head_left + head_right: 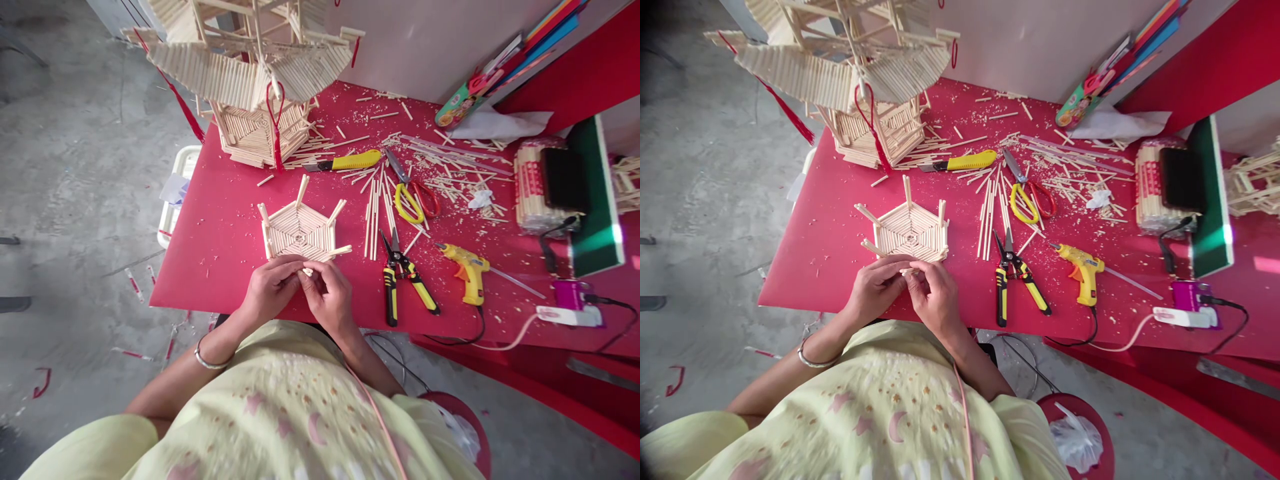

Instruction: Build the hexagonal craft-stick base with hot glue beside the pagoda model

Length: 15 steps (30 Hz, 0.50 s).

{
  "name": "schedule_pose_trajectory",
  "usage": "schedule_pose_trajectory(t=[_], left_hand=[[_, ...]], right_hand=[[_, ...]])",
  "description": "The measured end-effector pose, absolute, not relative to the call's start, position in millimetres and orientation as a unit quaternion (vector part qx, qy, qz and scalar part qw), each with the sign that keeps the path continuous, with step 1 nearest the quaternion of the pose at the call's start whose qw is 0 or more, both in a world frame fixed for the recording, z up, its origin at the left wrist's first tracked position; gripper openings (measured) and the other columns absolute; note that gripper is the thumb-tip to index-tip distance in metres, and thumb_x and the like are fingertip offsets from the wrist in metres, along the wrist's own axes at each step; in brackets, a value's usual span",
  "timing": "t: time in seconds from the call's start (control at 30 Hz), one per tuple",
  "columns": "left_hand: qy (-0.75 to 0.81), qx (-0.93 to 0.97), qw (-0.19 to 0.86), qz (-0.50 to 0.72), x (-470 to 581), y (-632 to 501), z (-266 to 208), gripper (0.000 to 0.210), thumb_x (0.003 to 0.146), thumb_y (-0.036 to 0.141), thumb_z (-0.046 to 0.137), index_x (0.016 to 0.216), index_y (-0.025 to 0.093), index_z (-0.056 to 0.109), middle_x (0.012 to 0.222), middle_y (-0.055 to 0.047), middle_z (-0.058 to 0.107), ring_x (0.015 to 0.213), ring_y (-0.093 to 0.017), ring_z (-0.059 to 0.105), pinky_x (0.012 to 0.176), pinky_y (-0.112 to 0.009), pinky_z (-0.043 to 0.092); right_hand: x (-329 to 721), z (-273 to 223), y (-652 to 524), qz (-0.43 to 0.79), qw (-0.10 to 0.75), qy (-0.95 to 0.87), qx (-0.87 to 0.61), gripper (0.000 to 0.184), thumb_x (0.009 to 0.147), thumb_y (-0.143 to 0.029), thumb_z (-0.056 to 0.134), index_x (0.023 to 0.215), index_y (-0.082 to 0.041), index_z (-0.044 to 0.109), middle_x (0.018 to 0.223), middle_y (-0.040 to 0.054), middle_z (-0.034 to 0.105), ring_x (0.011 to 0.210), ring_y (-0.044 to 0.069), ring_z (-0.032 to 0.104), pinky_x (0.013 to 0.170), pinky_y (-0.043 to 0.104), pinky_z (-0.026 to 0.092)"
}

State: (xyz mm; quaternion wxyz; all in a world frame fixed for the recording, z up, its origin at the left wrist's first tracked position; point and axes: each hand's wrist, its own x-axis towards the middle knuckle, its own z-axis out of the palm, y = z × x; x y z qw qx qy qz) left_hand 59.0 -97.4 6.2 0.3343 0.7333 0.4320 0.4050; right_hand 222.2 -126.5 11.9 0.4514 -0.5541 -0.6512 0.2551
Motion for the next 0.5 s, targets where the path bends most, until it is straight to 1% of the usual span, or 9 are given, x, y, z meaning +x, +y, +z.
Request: schedule_pose_trajectory(t=[0.27,0.5], left_hand=[[0.43,0.736,0.328,0.408,59.1,-96.9,6.8,0.025,0.094,0.012,0.061,0.111,0.018,0.078,0.115,-0.012,0.077,0.102,-0.02,0.075,0.087,-0.029,0.061],[0.431,0.737,0.328,0.405,58.9,-96.7,6.9,0.024,0.095,0.013,0.061,0.111,0.018,0.078,0.115,-0.012,0.077,0.103,-0.02,0.075,0.087,-0.03,0.061]], right_hand=[[222.4,11.5,-127.2,0.259,0.449,-0.65,-0.556,0.016,0.101,-0.028,0.063,0.115,-0.024,0.069,0.096,0.0042,0.072,0.085,0.017,0.069,0.079,0.031,0.059],[221.9,12.3,-127.1,0.26,0.455,-0.65,-0.55,0.016,0.1,-0.025,0.065,0.115,-0.024,0.069,0.097,0.0037,0.072,0.088,0.017,0.069,0.081,0.03,0.058]])
